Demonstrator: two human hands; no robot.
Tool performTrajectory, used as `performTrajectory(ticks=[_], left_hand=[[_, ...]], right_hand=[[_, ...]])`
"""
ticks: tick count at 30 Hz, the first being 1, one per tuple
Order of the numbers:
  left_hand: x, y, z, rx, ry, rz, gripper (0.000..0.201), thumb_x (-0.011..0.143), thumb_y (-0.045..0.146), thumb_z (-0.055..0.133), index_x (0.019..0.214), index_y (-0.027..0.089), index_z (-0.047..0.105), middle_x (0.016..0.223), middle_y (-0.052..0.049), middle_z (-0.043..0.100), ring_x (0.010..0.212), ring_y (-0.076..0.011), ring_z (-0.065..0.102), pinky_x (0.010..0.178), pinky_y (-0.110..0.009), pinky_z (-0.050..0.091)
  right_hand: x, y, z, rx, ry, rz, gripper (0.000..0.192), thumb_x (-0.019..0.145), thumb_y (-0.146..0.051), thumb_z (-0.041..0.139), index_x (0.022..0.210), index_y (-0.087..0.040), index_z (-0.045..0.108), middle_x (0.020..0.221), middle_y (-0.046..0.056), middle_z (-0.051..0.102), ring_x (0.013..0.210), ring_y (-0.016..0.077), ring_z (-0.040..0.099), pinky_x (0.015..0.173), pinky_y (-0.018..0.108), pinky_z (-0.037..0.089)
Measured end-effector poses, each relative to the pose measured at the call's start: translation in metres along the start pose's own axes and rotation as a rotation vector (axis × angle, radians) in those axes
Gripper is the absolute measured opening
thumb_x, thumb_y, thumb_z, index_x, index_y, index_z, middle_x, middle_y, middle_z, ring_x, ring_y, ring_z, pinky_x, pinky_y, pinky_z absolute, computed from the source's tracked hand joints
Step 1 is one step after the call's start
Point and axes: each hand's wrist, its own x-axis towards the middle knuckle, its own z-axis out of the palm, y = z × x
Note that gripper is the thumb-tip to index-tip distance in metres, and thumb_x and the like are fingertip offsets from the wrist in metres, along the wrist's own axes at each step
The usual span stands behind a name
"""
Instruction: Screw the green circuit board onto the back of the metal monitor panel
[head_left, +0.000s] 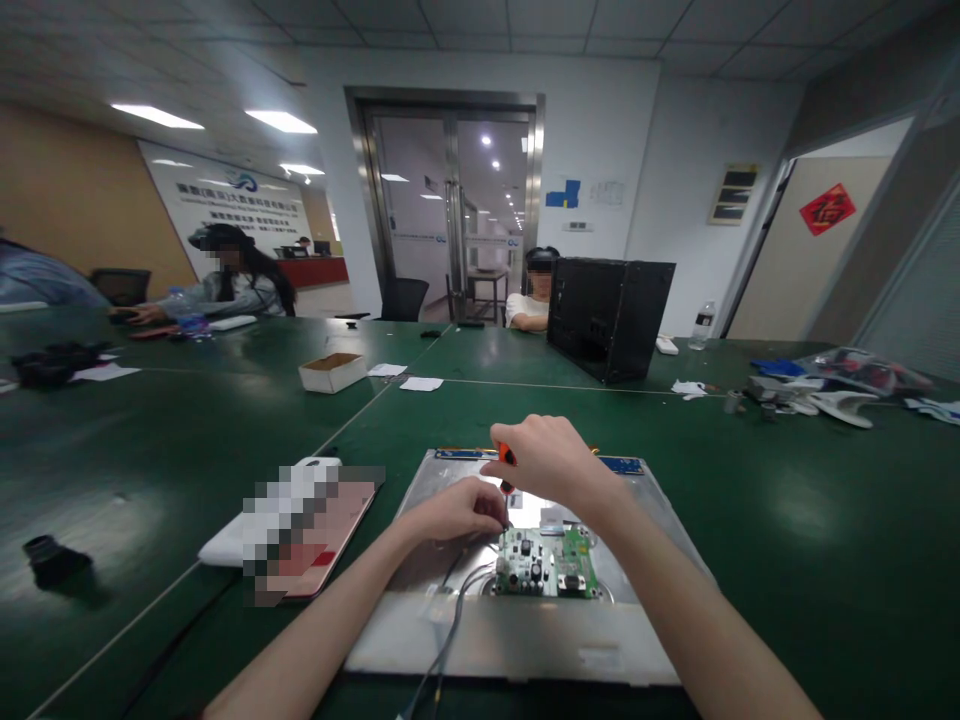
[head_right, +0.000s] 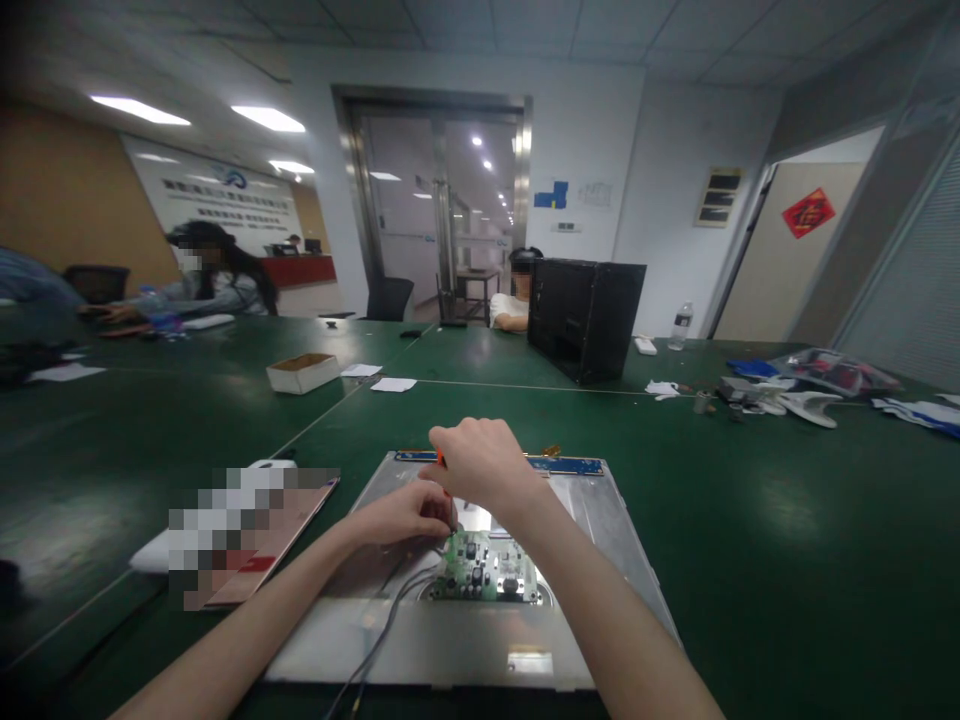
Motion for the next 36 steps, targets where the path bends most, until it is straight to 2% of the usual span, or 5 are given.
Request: performTrajectory(ticks=[8,16,27,33,36], left_hand=[[0.001,-0.001,0.0,-0.011,-0.017,0.002,0.011,0.064,0.022,0.065,0.072,0.015,0.066,0.064,0.002,0.062,0.062,-0.014,0.055,0.061,-0.023,0.043],[0.0,0.001,-0.001,0.022,-0.002,-0.001,0.007,0.063,0.021,0.064,0.068,0.016,0.063,0.061,0.003,0.059,0.06,-0.0132,0.053,0.061,-0.023,0.042],[0.0,0.003,-0.001,0.047,0.003,-0.024,0.006,0.064,0.019,0.064,0.069,0.016,0.064,0.064,0.003,0.06,0.061,-0.0132,0.053,0.062,-0.023,0.041],[0.0,0.002,0.001,0.025,-0.013,-0.027,0.007,0.066,0.021,0.063,0.069,0.016,0.063,0.061,0.003,0.058,0.06,-0.0133,0.053,0.06,-0.023,0.041],[-0.001,0.002,0.001,0.022,-0.009,-0.021,0.005,0.065,0.02,0.063,0.068,0.016,0.063,0.06,0.003,0.058,0.061,-0.0134,0.053,0.061,-0.023,0.041]], right_hand=[[-0.012,0.008,-0.006,0.096,-0.046,-0.042,0.015,0.078,-0.022,0.057,0.093,-0.021,0.059,0.089,0.003,0.069,0.076,0.0185,0.063,0.052,0.027,0.028],[-0.002,0.008,-0.002,-0.031,-0.049,0.039,0.033,0.087,-0.053,0.05,0.09,-0.023,0.063,0.084,0.006,0.069,0.078,0.0221,0.065,0.056,0.026,0.035],[-0.003,0.008,-0.003,0.015,-0.042,0.053,0.039,0.089,-0.056,0.044,0.084,-0.023,0.065,0.08,0.005,0.07,0.077,0.0211,0.065,0.057,0.027,0.035],[-0.004,0.005,-0.001,0.015,-0.021,0.026,0.017,0.084,-0.032,0.051,0.093,-0.023,0.062,0.082,0.004,0.069,0.072,0.0193,0.063,0.053,0.026,0.031],[-0.007,0.004,0.0,0.045,-0.019,-0.015,0.02,0.079,-0.028,0.054,0.097,-0.022,0.058,0.082,0.003,0.069,0.07,0.0183,0.063,0.051,0.026,0.029]])
